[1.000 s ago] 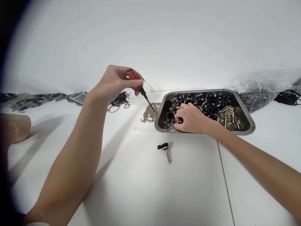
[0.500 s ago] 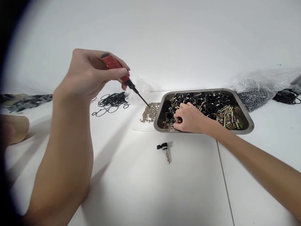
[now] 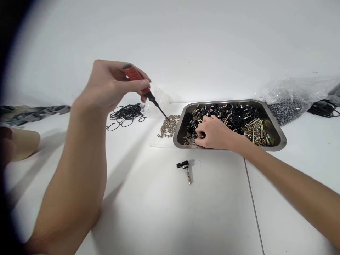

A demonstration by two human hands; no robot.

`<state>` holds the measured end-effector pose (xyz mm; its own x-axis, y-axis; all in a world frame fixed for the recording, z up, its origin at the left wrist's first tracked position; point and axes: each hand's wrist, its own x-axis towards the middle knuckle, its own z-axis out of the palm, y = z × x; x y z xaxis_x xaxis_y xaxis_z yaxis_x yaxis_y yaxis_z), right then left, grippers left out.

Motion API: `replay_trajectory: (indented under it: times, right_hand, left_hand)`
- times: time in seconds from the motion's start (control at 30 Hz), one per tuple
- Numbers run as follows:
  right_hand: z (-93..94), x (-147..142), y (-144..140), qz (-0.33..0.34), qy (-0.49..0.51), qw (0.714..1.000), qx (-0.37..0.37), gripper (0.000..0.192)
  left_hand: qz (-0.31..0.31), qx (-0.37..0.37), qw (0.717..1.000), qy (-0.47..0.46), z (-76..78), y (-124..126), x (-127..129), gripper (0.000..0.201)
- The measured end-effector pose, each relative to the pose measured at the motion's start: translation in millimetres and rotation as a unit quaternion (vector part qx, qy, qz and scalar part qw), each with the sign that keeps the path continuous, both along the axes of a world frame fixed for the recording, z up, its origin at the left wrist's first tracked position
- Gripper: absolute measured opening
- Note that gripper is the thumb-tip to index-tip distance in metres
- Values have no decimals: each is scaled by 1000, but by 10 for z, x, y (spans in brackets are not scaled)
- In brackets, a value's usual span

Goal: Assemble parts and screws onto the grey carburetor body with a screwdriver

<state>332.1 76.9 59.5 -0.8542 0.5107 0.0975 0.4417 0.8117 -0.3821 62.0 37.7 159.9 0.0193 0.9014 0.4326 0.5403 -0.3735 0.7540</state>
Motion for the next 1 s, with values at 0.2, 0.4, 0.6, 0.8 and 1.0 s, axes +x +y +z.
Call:
replay_trajectory:
  times: [0.2,0.4,0.6,0.8,1.0]
  right_hand:
    - [-2,0,2,-2,-7,1000,2,29]
    - [-24,10,24,2,3,1000,4,31]
    - [-17,3,19,-2,-4,1000,3,30]
    - [-6,-8,5,0,-2,1000,1,30]
    - [-4,-3,13,5,2,1000,-2,31]
  left_hand:
    - [-30,53,998,-9,88,-99,37,16]
    - [-30,-44,998,17,-14,14,85,22]
    - [-29,-74,997,19,-144,129,47,17]
    - [-32,-19,999,-21,-34,36,49,18]
    - [-101,-6,992,-81,26,-65,297,19]
